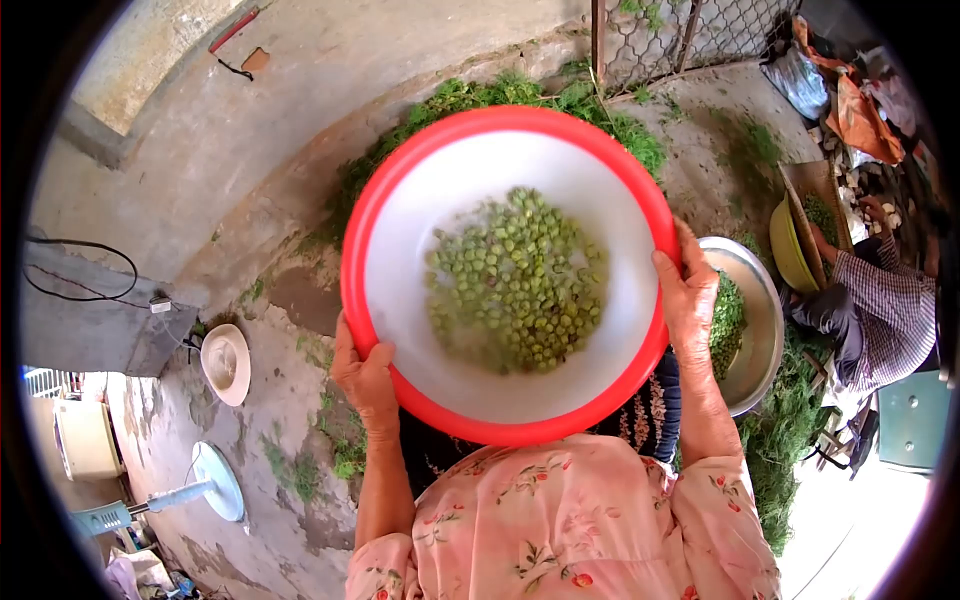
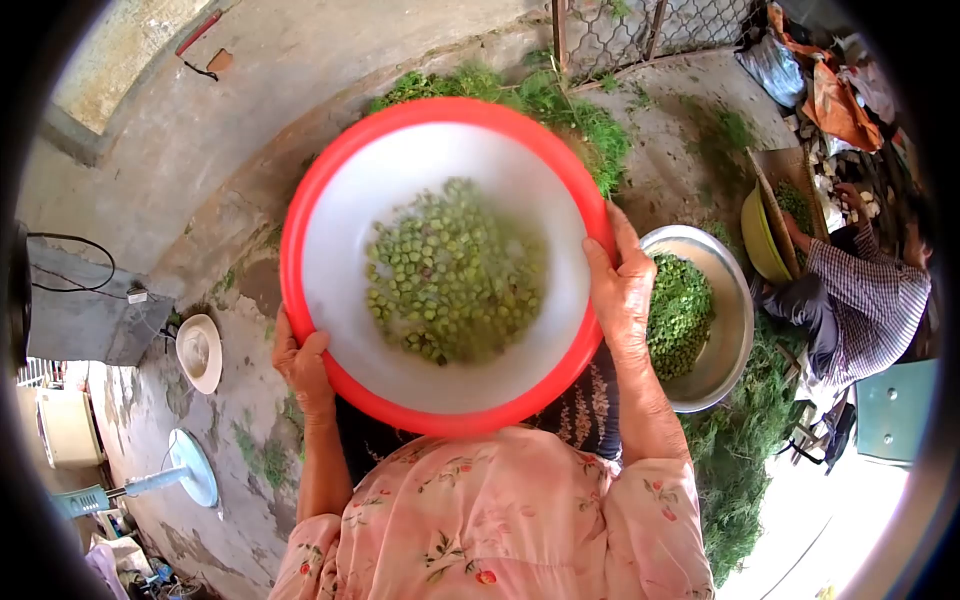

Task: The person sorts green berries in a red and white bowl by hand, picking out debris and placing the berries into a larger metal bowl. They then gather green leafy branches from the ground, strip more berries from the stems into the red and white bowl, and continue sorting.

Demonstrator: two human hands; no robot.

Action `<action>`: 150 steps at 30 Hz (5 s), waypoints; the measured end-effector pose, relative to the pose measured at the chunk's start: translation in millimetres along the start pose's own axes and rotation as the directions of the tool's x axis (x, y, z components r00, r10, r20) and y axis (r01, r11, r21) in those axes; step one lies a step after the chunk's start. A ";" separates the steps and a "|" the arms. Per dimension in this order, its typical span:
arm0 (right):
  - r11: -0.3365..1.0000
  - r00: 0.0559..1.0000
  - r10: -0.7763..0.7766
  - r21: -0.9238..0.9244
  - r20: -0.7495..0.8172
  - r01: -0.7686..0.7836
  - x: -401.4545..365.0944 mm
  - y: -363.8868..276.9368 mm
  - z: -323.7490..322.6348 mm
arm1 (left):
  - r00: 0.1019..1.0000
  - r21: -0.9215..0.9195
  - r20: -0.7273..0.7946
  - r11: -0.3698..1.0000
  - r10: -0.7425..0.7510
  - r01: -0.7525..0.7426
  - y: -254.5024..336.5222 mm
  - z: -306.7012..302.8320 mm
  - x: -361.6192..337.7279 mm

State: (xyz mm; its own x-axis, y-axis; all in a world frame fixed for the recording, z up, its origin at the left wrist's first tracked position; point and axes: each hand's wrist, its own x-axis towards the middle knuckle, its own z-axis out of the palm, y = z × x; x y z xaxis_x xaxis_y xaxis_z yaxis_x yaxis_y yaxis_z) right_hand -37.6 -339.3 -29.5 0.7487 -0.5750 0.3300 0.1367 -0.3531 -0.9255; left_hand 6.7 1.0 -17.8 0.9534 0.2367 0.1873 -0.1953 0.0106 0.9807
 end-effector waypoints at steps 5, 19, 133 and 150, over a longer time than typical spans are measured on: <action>0.979 0.997 0.065 -0.195 0.030 -0.057 -3.1 20.4 -3.4 | 0.997 0.142 0.070 0.989 0.019 -0.029 -20.6 -9.2 2.2; 0.679 0.939 -0.338 -0.673 0.068 0.293 -18.6 5.9 -4.4 | 0.999 0.346 0.048 0.938 -0.015 -0.002 -23.1 -6.3 -17.7; 0.970 0.749 0.068 0.131 0.659 -0.204 -70.7 -9.9 95.0 | 0.810 0.457 0.576 0.864 -0.108 -0.210 -28.6 57.7 -50.0; 0.765 0.906 -0.405 -0.588 -0.122 0.262 41.0 -4.9 19.8 | 0.747 0.578 0.660 0.583 0.076 -0.570 -43.8 44.2 -58.8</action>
State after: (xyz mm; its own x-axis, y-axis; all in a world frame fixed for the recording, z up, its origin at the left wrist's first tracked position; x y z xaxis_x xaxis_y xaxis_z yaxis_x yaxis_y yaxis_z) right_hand 5.3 -346.6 -15.0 0.5438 -0.4686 0.6962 -0.0807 -0.8550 -0.5124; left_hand -30.6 -56.4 -69.2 0.8495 -0.4636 0.2517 -0.5244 -0.6908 0.4977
